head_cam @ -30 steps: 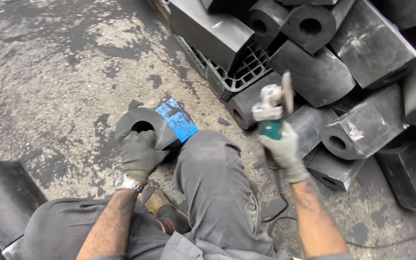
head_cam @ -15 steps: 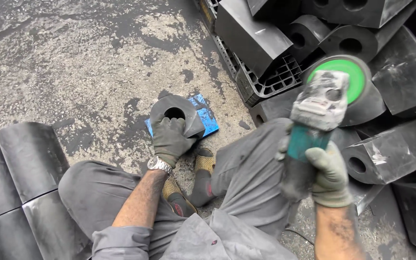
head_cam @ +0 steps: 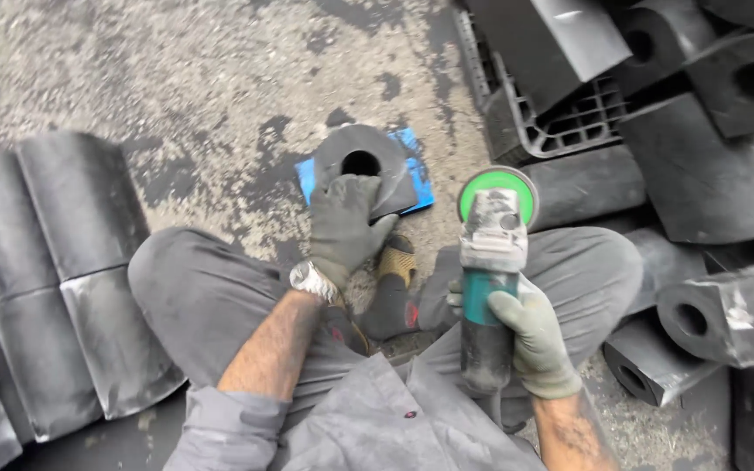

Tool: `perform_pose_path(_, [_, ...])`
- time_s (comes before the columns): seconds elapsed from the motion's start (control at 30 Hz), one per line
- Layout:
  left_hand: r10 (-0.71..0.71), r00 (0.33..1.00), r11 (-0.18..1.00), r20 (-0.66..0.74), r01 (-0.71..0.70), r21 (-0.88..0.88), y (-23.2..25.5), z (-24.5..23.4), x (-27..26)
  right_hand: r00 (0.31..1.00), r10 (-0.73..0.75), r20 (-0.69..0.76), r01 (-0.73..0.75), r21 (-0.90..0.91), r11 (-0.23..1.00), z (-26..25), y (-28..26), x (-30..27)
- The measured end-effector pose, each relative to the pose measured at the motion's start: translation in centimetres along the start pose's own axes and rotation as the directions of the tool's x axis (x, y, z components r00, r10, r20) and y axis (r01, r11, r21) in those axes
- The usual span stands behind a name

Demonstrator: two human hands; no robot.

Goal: Grinding the edges of large black rubber or plastic components using an angle grinder.

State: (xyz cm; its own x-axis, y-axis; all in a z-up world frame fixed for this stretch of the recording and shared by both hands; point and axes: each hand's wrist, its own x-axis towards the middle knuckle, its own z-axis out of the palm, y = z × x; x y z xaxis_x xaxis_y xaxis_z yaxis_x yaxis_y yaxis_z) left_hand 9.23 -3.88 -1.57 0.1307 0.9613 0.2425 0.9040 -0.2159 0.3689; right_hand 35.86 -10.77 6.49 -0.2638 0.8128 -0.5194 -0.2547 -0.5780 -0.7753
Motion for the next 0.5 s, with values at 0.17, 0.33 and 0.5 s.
perform_pose_path(0.17, [-0.263, 0.964, 0.867, 0.034, 0.252, -0.430, 4.6, -3.4, -5.9, 0.990, 0.111, 0.083, -0.115, 0.047, 0.992, 0.7, 0.5, 0.4])
perform_pose_path(0.33, [-0.057, 0.637, 0.240, 0.769, 0.756, -0.609, 7.8, -5.2, -9.9, 0.964, 0.260, -0.048, -0.256, 0.081, 0.963, -0.2, 3.7, 0.6])
perform_pose_path(0.5, [0.010, 0.430, 0.240, 0.903, 0.875, -0.420, 7.1, -5.2, -9.7, 0.957, 0.279, -0.075, -0.278, 0.031, 0.960, 2.0, 2.9, 1.4])
